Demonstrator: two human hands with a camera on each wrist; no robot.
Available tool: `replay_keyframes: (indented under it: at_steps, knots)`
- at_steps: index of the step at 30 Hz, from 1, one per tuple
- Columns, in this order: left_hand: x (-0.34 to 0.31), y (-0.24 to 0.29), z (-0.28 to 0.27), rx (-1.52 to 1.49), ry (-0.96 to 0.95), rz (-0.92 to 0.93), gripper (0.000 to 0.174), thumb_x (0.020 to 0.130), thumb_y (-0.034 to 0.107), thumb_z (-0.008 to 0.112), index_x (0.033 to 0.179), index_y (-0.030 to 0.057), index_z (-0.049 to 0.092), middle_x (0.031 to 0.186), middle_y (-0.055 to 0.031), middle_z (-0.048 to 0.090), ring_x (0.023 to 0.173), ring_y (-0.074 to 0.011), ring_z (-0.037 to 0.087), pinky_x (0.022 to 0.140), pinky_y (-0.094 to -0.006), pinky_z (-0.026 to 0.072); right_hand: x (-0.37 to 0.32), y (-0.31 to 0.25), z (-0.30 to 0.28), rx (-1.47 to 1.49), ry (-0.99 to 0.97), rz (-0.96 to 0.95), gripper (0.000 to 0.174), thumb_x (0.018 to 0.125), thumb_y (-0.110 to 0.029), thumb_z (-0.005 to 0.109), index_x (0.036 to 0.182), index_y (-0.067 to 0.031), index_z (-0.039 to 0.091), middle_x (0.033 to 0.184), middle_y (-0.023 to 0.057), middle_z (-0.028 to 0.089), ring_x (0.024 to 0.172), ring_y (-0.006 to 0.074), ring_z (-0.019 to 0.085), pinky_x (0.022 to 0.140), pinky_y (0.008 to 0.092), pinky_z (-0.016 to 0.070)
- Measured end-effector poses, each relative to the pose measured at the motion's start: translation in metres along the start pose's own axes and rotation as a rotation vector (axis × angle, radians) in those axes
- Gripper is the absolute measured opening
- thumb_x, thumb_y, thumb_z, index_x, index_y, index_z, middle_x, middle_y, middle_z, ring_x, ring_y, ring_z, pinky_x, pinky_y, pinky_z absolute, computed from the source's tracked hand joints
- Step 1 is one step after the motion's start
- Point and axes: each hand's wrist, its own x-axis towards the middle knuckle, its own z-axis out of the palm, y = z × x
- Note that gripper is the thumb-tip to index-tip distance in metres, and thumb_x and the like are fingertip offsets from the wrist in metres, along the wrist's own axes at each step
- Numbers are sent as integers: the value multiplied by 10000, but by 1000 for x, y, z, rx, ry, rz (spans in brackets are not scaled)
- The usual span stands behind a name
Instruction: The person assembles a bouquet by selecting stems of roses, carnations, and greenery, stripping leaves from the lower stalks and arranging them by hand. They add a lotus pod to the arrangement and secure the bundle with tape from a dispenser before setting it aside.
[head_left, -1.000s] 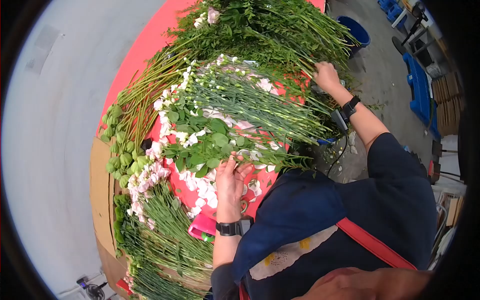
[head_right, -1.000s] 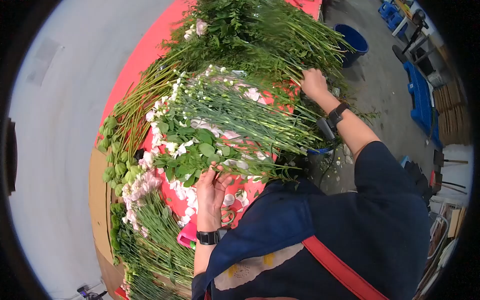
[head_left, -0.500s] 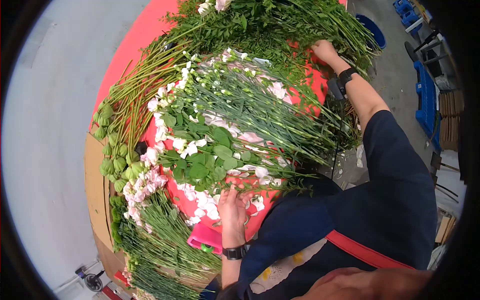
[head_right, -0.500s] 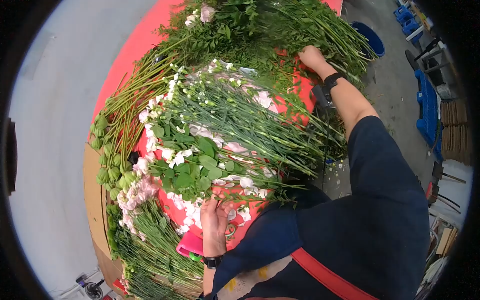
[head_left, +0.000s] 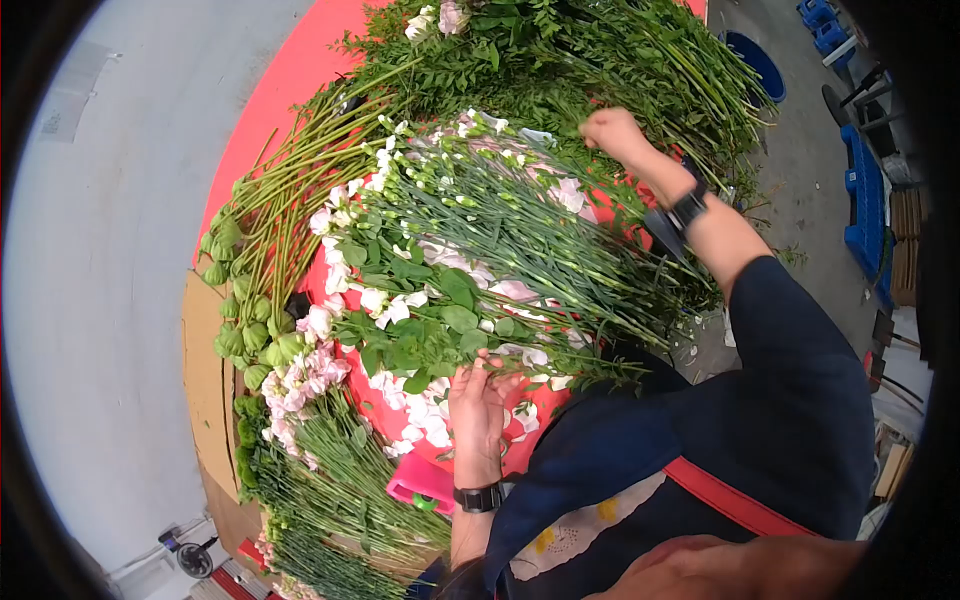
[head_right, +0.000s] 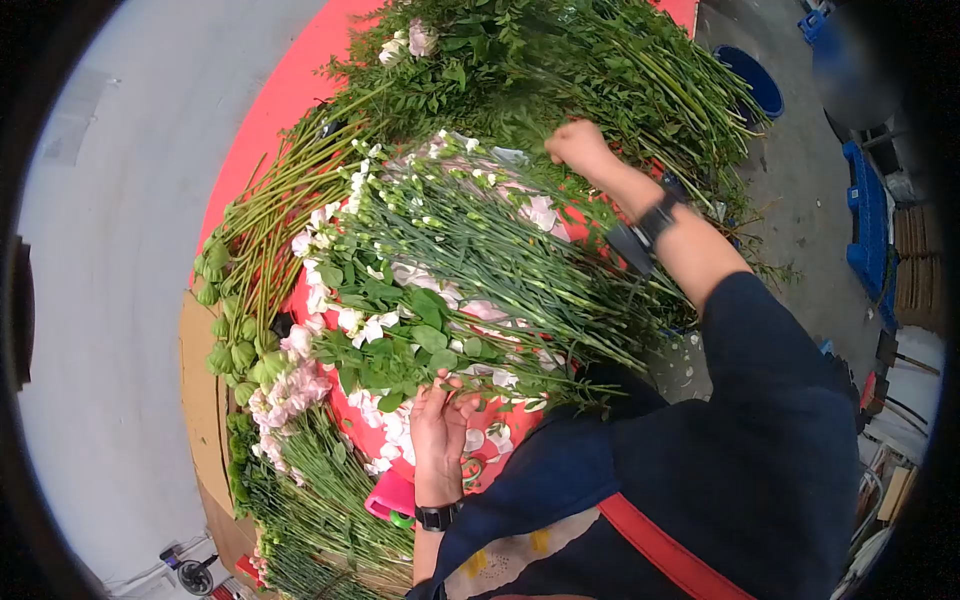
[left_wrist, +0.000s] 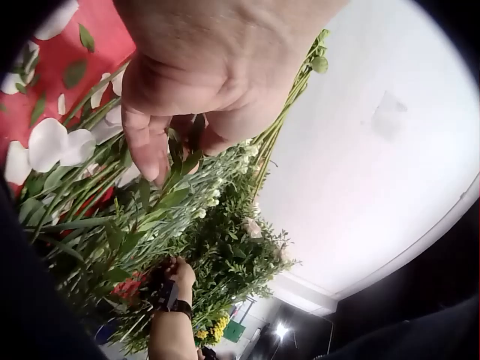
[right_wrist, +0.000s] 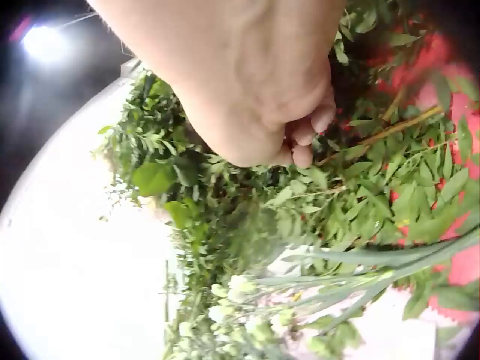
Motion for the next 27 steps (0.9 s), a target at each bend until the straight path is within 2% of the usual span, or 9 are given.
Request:
replay_keyframes:
  at_steps: [1,2,5,8,12,16,20,25,27]
  knots:
    - [2,2,0,1,-19,-9,135,937,110,500,1044,44,548,910,-94,624,754,-242,635,661,-370,562,-33,-14,-5,161,-42,34,228,813,-159,622,621,-38,596,561,-4,542,470,59,403,443,242,310]
    - [5,3,1,0,-37,-16,133,937,111,500,1041,44,547,918,-95,622,748,-240,631,666,-372,562,-65,-23,-6,237,-60,97,257,834,-148,610,601,-56,552,545,-1,521,445,60,390,419,239,290]
    - [10,5,14,-19,-50,-34,118,938,117,502,1019,45,552,991,-105,613,746,-239,629,677,-382,561,-159,-45,-24,414,-219,201,270,852,-140,593,606,-70,508,564,8,542,475,59,439,443,222,336]
    - [16,-6,16,-34,-88,-68,114,947,130,491,986,49,560,1098,-122,606,778,-246,633,692,-385,557,-235,-57,-29,216,-329,173,239,851,-150,592,636,-50,565,565,-12,551,508,42,445,463,229,351]
    - [11,-12,26,-28,-245,-158,218,968,153,457,1149,60,536,1099,-122,618,750,-158,633,684,-350,560,-302,-58,-33,174,-652,-196,134,855,-108,609,798,12,604,670,58,600,610,130,578,557,277,438]
    - [8,-17,2,-82,-242,-187,291,988,195,405,1244,97,501,1153,-113,610,799,-148,609,667,-318,517,-337,-39,-23,133,-834,-151,132,871,-104,603,893,25,611,727,87,607,672,155,596,608,282,457]
    - [-11,-8,-19,-32,-319,-126,335,985,250,388,1285,123,466,1142,-100,607,1029,-299,589,837,-460,485,-352,-17,-9,26,-872,-29,150,889,-121,587,923,25,600,725,95,602,675,129,548,636,293,460]
    - [-29,-4,-34,-120,-284,-137,312,995,248,346,1251,126,476,1104,-89,606,998,-292,601,767,-452,514,-351,-16,11,-86,-879,-207,169,888,-145,571,914,22,584,745,66,621,658,132,514,631,298,444]
    - [-18,-9,-50,-65,-212,-97,301,992,256,356,1232,125,482,1093,-91,610,956,-273,610,745,-426,526,-342,-14,21,-35,-1056,-140,174,908,-135,539,887,30,588,775,70,639,668,138,559,642,284,467]
